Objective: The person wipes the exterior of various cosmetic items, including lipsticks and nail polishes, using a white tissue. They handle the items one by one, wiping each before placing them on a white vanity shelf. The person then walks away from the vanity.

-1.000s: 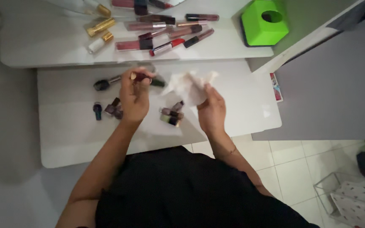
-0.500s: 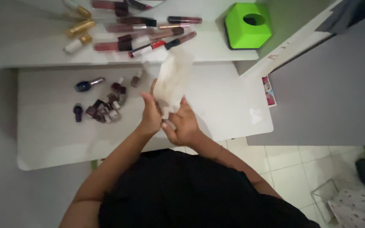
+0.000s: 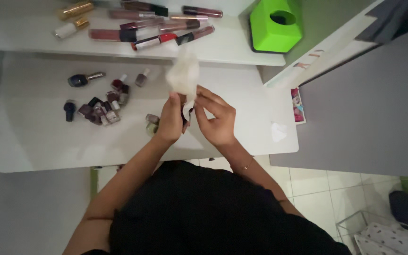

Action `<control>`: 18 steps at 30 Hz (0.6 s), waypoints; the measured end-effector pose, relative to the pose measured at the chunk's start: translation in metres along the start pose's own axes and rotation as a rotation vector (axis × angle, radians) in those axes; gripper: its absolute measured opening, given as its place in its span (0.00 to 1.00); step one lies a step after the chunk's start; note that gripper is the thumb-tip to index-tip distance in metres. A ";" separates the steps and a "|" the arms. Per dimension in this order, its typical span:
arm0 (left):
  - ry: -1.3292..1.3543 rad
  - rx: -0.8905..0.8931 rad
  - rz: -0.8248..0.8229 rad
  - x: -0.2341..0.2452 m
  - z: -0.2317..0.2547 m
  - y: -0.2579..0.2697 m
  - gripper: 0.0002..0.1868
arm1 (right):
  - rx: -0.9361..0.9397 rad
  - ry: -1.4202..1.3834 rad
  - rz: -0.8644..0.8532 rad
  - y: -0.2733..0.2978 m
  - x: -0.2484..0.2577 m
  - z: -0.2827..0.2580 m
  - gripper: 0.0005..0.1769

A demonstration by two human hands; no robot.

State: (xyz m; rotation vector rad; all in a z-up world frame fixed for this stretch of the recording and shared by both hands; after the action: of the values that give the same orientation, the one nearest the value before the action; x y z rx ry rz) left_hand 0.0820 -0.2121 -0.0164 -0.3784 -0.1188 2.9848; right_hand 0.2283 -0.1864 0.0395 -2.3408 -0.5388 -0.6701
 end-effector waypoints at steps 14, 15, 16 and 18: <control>-0.943 -0.324 0.176 -0.009 0.031 -0.030 0.17 | -0.501 -1.271 0.448 0.031 0.049 0.104 0.17; -1.031 -0.305 0.131 -0.010 0.036 -0.033 0.20 | -0.533 -1.337 0.487 0.032 0.052 0.104 0.17; -1.066 -0.324 0.109 -0.013 0.038 -0.037 0.20 | -0.565 -1.400 0.530 0.035 0.054 0.103 0.16; -1.134 -0.364 0.064 -0.014 0.039 -0.050 0.20 | -0.620 -1.467 0.602 0.043 0.057 0.104 0.16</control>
State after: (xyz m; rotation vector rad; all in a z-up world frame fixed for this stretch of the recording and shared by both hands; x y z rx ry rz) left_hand 0.0912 -0.1668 0.0290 1.3105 -0.7407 2.7987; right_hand 0.3290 -0.1353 -0.0167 -2.9982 -0.1163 1.4673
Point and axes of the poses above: each hand's wrist, its own y-axis away from the middle knuckle, its own x-axis out of the back of the hand, z = x × y, the point moved 1 cm from there along -y, towards the middle knuckle, and after that the axes turned 14 degrees about -z, right-handed, at the moved point
